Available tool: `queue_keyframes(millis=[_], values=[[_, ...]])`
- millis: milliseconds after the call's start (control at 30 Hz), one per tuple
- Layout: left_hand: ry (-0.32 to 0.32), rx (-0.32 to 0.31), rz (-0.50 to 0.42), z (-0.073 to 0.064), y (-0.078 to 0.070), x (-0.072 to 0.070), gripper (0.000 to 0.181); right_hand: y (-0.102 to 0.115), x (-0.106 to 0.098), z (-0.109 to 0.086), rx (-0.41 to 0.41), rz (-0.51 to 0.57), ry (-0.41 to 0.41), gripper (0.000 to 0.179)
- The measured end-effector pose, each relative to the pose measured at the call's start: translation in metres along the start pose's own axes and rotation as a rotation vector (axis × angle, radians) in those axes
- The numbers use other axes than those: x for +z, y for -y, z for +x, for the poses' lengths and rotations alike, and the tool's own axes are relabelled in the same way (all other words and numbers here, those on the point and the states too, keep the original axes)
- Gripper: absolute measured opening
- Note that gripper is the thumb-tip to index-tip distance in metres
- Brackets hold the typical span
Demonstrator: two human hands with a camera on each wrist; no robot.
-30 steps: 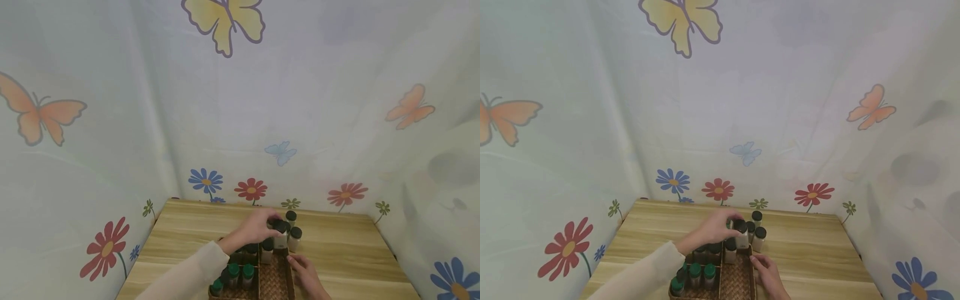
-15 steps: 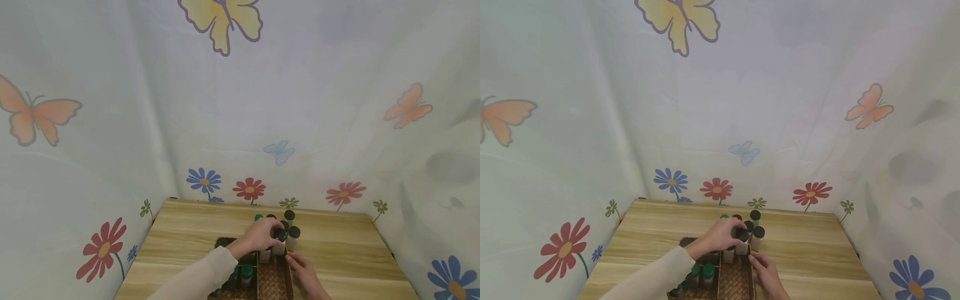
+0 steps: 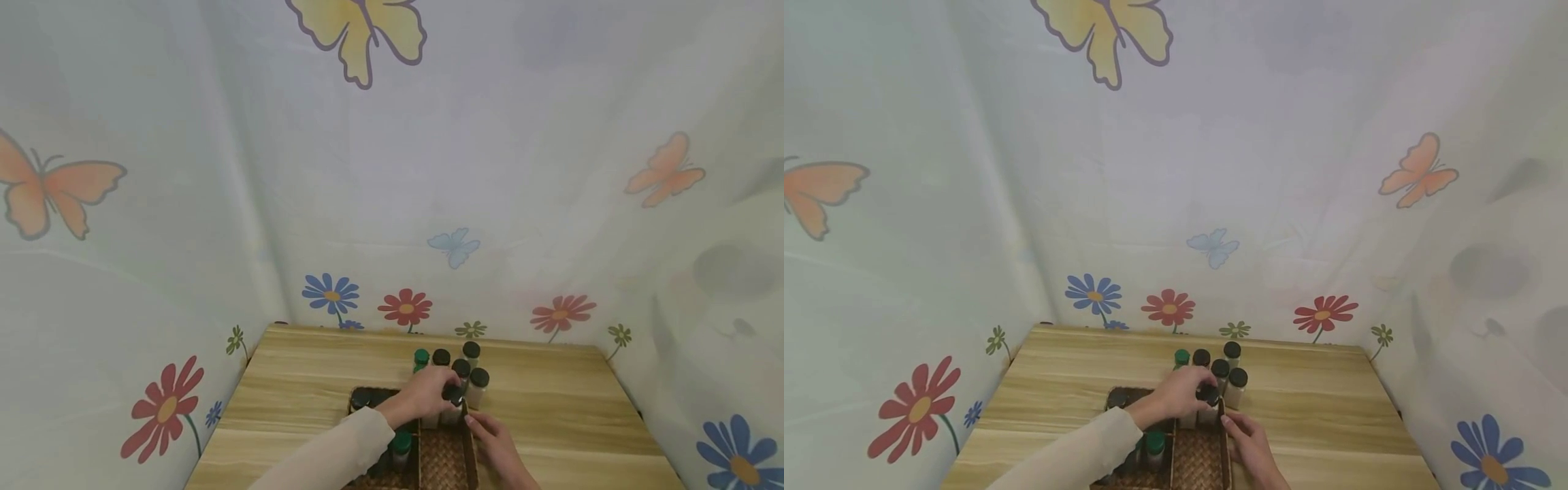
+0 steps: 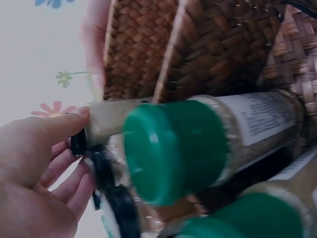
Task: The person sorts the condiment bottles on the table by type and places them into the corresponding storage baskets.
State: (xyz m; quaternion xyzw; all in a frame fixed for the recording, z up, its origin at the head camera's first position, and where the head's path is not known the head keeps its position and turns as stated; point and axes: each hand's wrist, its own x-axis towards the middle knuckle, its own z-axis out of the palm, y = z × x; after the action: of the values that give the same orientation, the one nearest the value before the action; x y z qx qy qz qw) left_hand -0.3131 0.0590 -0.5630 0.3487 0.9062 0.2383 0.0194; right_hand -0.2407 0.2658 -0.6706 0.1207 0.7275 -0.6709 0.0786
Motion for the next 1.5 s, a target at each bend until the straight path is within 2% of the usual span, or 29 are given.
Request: queue_keyframes(millis=[233, 400, 700, 867, 967, 1067, 1167, 1300, 1400, 1500], values=[[0.017, -0.048, -0.013, -0.002, 0.005, 0.012, 0.035, -0.001, 0.0, -0.001, -0.008, -0.002, 0.008, 0.072], [0.03, -0.06, 0.042, 0.001, 0.004, 0.017, 0.038, 0.0, 0.001, -0.002, 0.001, -0.022, -0.007, 0.07], [0.051, -0.08, 0.082, 0.003, 0.0, 0.018, 0.039, 0.004, 0.004, -0.007, 0.004, -0.09, -0.014, 0.073], [0.075, -0.084, 0.143, 0.002, -0.001, 0.017, 0.045, 0.01, 0.003, -0.009, -0.009, -0.082, 0.03, 0.07], [0.115, -0.061, 0.125, 0.0, -0.001, 0.01, 0.05, 0.011, 0.0, -0.012, -0.024, -0.085, 0.075, 0.066], [0.123, -0.037, 0.08, -0.003, 0.002, -0.004, 0.055, 0.011, -0.004, -0.014, -0.045, -0.103, 0.135, 0.064], [0.084, -0.041, 0.051, -0.005, 0.007, -0.021, 0.058, 0.011, -0.007, -0.014, -0.065, -0.099, 0.19, 0.065], [0.005, -0.082, 0.023, -0.005, 0.017, -0.039, 0.057, 0.009, -0.01, -0.012, -0.062, -0.073, 0.225, 0.069], [-0.036, -0.118, -0.006, -0.005, 0.027, -0.044, 0.054, 0.005, -0.012, -0.011, -0.07, -0.073, 0.236, 0.072], [-0.044, -0.147, -0.018, -0.006, 0.036, -0.043, 0.051, 0.001, -0.012, -0.012, -0.085, -0.081, 0.237, 0.073]])
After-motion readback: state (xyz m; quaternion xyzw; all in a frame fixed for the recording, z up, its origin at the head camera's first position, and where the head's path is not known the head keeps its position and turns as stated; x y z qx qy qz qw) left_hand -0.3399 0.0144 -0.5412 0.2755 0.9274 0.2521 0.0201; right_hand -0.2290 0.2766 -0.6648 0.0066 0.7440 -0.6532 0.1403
